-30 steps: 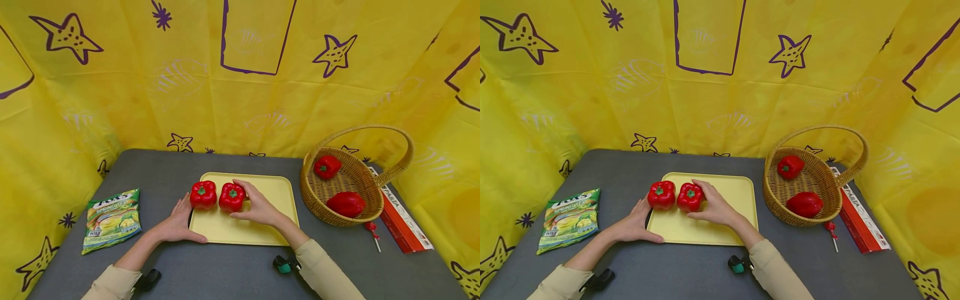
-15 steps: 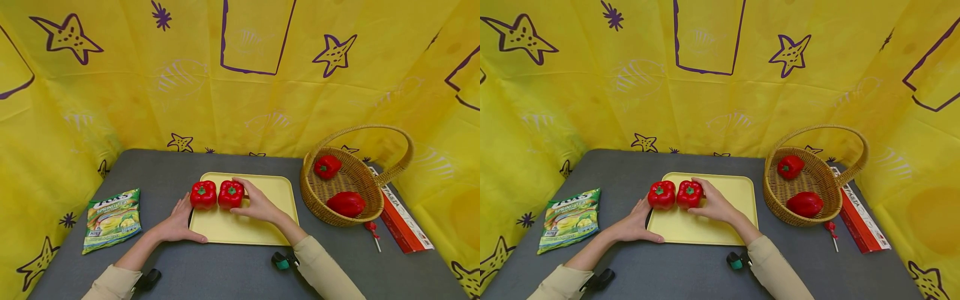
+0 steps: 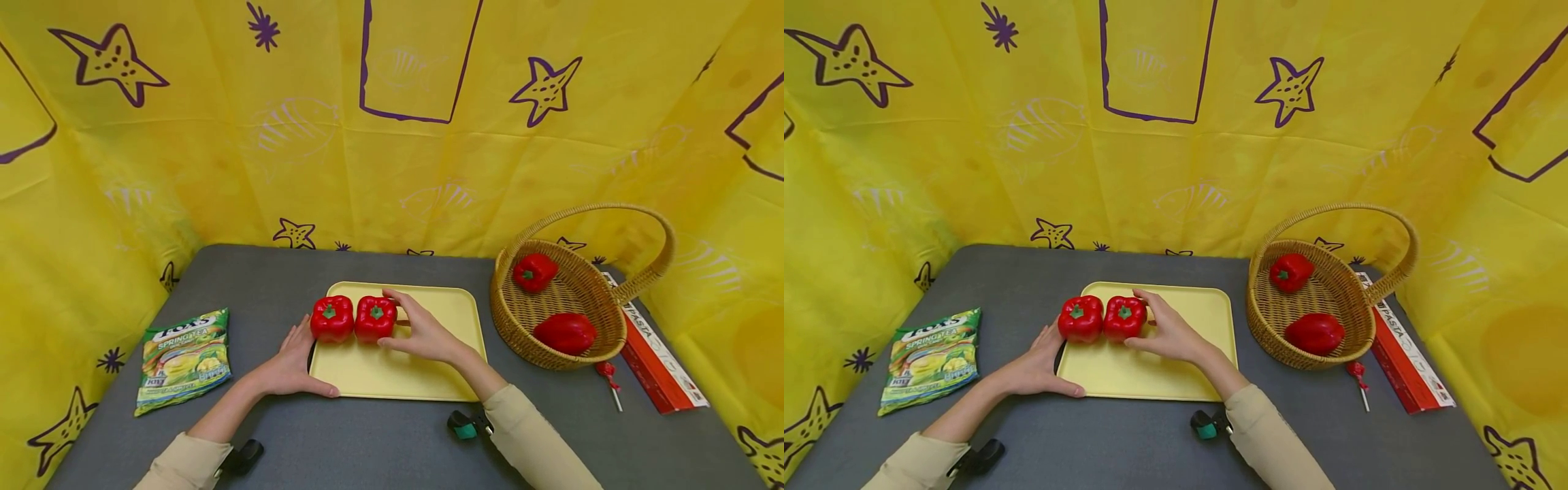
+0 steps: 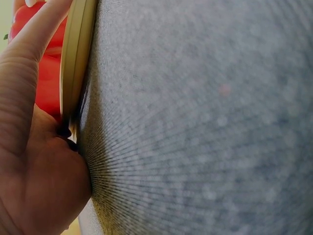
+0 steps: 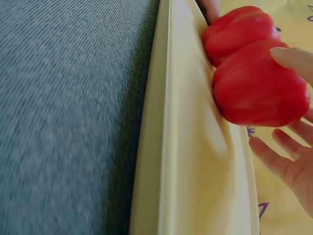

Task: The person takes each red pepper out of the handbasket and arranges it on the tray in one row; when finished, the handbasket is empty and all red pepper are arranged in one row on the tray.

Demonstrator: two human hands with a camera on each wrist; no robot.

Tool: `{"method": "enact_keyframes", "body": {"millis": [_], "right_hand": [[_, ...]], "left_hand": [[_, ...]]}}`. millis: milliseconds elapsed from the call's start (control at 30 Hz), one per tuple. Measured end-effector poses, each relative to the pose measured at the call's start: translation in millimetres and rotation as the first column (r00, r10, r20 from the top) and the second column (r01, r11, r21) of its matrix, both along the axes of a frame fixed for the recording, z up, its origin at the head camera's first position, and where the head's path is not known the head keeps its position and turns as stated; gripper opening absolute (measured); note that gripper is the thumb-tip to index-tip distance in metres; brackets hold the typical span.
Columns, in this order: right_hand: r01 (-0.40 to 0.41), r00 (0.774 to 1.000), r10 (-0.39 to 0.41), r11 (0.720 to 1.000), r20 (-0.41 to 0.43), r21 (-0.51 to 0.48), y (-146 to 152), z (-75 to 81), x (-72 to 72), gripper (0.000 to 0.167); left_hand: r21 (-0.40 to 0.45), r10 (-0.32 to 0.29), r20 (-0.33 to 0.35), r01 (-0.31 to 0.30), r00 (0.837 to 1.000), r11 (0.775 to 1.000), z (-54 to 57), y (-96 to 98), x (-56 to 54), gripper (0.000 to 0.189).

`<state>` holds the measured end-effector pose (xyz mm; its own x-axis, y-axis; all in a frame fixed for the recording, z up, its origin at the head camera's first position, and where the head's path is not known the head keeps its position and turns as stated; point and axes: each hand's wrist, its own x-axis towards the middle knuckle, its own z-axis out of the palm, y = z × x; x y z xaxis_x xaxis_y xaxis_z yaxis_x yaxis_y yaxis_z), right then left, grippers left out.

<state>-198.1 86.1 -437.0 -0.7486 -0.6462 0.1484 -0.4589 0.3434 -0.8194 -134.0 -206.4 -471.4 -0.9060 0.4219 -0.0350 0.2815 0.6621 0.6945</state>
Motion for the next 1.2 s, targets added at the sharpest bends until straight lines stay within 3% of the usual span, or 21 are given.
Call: {"method": "enact_keyframes", "body": {"millis": [200, 467, 767, 1000, 1200], "right_hand": [[0.012, 1.0, -0.012, 1.0, 0.001, -0.02, 13.5, 6.4, 2.8, 0.081], [0.033, 0.997, -0.036, 0.999, -0.07, -0.041, 33.4, 15.1, 3.6, 0.068], [0.029, 0.996, -0.033, 0.998, -0.086, -0.056, 56.2, 24.5, 5.3, 0.054], [0.04, 0.995, -0.045, 0.997, -0.086, -0.062, 66.3, 62.2, 25.8, 0.04], [0.053, 0.991, -0.061, 0.996, -0.121, -0.068, 78.8, 66.7, 26.3, 0.038]], "left_hand": [[0.01, -0.001, 0.001, 0.001, 1.0, 1.0, 0.3, 0.9, -0.4, 0.128], [0.027, 0.013, -0.008, -0.013, 1.0, 1.0, 2.2, 0.4, -1.2, 0.128], [0.001, 0.019, 0.007, -0.019, 1.0, 1.0, 1.7, -1.3, -1.3, 0.128], [0.005, 0.008, 0.008, -0.008, 1.0, 1.0, 2.3, -0.6, -0.2, 0.127], [0.004, 0.006, 0.004, -0.006, 1.0, 1.0, 1.8, 0.1, -0.2, 0.127]]}}
